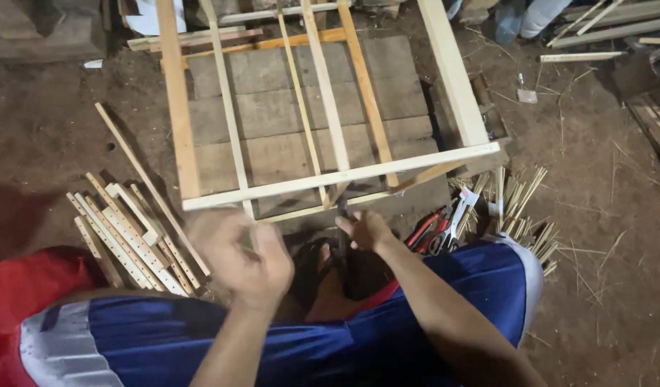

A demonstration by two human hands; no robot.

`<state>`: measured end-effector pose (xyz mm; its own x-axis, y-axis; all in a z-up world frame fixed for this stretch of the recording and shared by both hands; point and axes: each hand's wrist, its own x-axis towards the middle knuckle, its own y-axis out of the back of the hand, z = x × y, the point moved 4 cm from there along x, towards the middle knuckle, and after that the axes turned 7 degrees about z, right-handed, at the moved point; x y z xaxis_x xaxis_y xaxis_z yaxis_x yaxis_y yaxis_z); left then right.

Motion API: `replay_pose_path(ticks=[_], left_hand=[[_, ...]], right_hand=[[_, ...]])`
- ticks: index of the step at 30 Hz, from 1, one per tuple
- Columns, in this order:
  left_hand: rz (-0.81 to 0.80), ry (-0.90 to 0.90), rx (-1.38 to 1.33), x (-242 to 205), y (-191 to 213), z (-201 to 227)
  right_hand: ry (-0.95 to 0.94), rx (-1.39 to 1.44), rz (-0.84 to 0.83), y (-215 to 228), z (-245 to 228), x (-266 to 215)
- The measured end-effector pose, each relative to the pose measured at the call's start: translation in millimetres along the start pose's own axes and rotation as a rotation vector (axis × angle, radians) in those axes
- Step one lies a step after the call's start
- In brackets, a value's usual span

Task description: The person sits on the ground assembling a wooden frame, positioning thin wooden slats across the frame and hammering nails to fasten them, taking nails from a small box and picking up additional slats from a pile beside them.

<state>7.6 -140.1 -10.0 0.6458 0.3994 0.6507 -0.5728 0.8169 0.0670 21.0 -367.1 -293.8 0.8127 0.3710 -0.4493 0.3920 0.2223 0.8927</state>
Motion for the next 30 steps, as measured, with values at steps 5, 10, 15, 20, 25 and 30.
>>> replay_pose_path(ticks=[5, 10, 15, 20, 25, 30], left_hand=[[-0.49, 0.086, -0.06, -81.1, -71.1, -11.2], [-0.932, 0.404, 0.103, -150.3, -137.7, -48.3], [-1.203, 0.564, 0.258, -179.9, -174.8, -58.0], [-1.194, 0.578, 0.285, -192.4, -175.7, -80.5], [-1.098, 0.589, 0.265, -178.8, -144.3, -95.6], [-0.998, 0.717, 0.209, -150.7, -105.5, -91.7]], right_hand=[[-0.254, -0.046, -0.093, -40.1, 98.8, -19.3], [-1.358, 0.977, 0.479, -81.4, 185.6, -49.1], [-1.269, 0.898, 0.49, -96.9, 207.6, -33.5], [-1.211, 0.835, 0.463, -71.9, 194.9, -36.8], [-1.119, 0.875, 0.465, -48.5, 145.0, -62.3], [-0.807, 1.686, 0.654, 81.3, 40.7, -103.9]])
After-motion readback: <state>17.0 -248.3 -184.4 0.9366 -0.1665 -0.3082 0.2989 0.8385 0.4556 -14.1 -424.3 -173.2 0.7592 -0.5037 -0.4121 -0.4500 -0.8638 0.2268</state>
